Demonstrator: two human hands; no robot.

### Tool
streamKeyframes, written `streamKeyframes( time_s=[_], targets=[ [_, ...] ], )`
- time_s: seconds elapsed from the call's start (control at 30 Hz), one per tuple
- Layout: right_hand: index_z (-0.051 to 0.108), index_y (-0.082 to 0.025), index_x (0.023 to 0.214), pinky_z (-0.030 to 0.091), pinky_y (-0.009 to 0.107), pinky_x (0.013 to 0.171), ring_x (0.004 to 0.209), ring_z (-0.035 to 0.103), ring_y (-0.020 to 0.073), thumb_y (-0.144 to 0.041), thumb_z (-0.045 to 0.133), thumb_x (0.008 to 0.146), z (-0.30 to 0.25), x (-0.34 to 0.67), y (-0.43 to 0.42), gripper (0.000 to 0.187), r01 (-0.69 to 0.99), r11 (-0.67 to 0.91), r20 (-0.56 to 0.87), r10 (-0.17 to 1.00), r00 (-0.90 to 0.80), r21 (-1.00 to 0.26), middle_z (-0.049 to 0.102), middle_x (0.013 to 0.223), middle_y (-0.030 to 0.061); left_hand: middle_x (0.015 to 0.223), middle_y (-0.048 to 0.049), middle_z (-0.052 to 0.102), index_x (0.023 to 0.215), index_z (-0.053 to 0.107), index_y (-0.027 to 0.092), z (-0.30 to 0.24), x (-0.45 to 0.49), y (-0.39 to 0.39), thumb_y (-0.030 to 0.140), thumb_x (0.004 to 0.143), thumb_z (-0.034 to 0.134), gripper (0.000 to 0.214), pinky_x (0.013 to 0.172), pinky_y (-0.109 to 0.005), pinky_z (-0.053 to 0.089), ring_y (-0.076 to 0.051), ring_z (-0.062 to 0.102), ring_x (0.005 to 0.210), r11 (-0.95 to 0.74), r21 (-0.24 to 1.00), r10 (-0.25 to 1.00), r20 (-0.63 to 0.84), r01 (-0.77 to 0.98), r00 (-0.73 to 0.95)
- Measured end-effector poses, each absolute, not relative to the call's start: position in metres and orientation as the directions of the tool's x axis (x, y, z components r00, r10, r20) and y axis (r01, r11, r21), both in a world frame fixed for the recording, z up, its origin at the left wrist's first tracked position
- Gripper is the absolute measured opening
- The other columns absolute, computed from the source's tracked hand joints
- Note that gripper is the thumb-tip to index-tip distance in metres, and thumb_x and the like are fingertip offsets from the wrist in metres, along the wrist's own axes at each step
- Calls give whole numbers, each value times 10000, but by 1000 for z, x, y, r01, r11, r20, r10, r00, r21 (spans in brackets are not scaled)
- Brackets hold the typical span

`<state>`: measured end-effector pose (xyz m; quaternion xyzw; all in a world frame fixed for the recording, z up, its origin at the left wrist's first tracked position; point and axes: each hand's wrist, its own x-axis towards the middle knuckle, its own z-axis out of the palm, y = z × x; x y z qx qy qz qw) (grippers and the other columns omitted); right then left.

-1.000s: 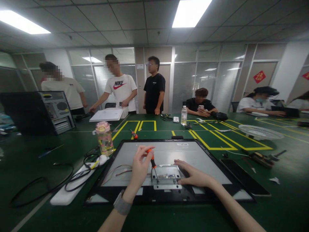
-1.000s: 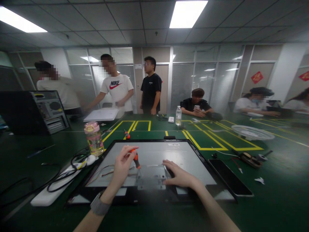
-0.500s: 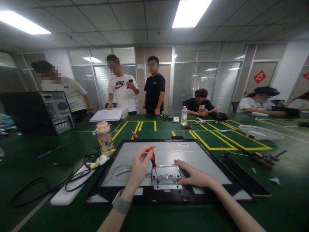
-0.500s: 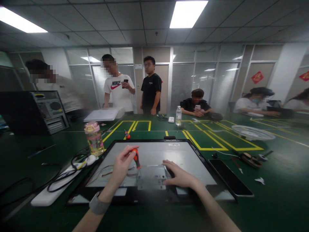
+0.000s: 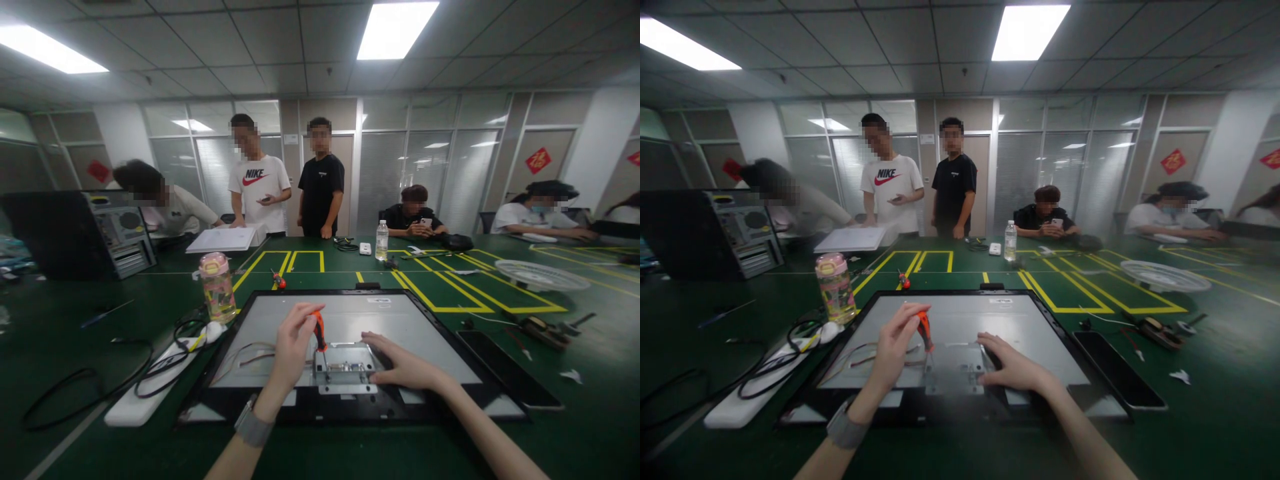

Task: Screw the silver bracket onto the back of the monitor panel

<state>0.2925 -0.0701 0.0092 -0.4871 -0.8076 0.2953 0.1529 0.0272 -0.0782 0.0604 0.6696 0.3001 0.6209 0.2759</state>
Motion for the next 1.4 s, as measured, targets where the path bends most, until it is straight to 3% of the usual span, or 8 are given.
streamKeyframes(
  time_s=[0.2,0.37,0.5,0.7,0.93,1.13,1.27,1.4],
  targets=[
    [346,-204,1435,186,436,1171,1418,198,299,-572,667,726,13,290,-73,860,706,335,-61,880,-471,-624,230,1548,104,832,-38,565,892,714,173,60,27,-75,315,809,623,188,703,-270,494,-154,582,754,-636,770,770,638,54,-14],
    [347,-193,1434,177,438,1172,1418,197,303,-569,669,724,14,290,-74,866,702,336,-59,879,-473,-628,227,1548,111,913,-69,625,972,715,164,61,27,-75,340,857,546,270,790,-311,491,-186,603,857,-611,792,792,611,3,22],
    [351,-176,1433,180,433,1172,1417,198,304,-560,670,725,14,289,-73,866,701,344,-52,878,-476,-625,232,1546,118,817,-32,562,898,717,174,60,28,-75,342,796,638,212,699,-278,493,-162,592,756,-619,785,785,619,12,6],
    [344,-189,1436,172,433,1174,1421,190,291,-553,673,723,13,290,-73,866,706,333,-58,882,-467,-625,226,1549,107,849,-56,597,914,714,166,62,28,-78,347,857,549,252,721,-279,484,-166,591,785,-631,776,775,630,16,48],
    [345,-187,1437,171,437,1173,1418,192,305,-563,672,720,12,290,-72,873,705,340,-51,881,-470,-622,240,1544,111,798,-15,558,827,667,166,58,29,-73,285,755,680,140,682,-246,479,-138,579,724,-640,766,763,643,62,-63],
    [348,-184,1434,165,422,1176,1420,192,296,-546,676,725,13,290,-73,862,703,332,-61,881,-470,-628,226,1549,112,793,-47,617,912,670,154,61,28,-76,339,860,522,243,727,-286,467,-178,598,780,-570,820,818,572,-50,54],
    [347,-198,1435,173,438,1173,1417,201,294,-551,677,723,13,290,-73,860,699,337,-53,880,-472,-631,229,1548,108,787,-38,567,792,696,160,62,28,-76,323,808,600,191,709,-268,457,-165,561,765,-639,769,769,639,24,-1],
    [352,-185,1432,178,427,1173,1416,206,292,-547,678,724,12,290,-73,859,702,338,-50,882,-469,-627,236,1545,114,772,-30,560,880,688,159,61,28,-75,320,847,548,216,654,-250,457,-146,554,710,-618,786,786,618,23,-16]
  ],
)
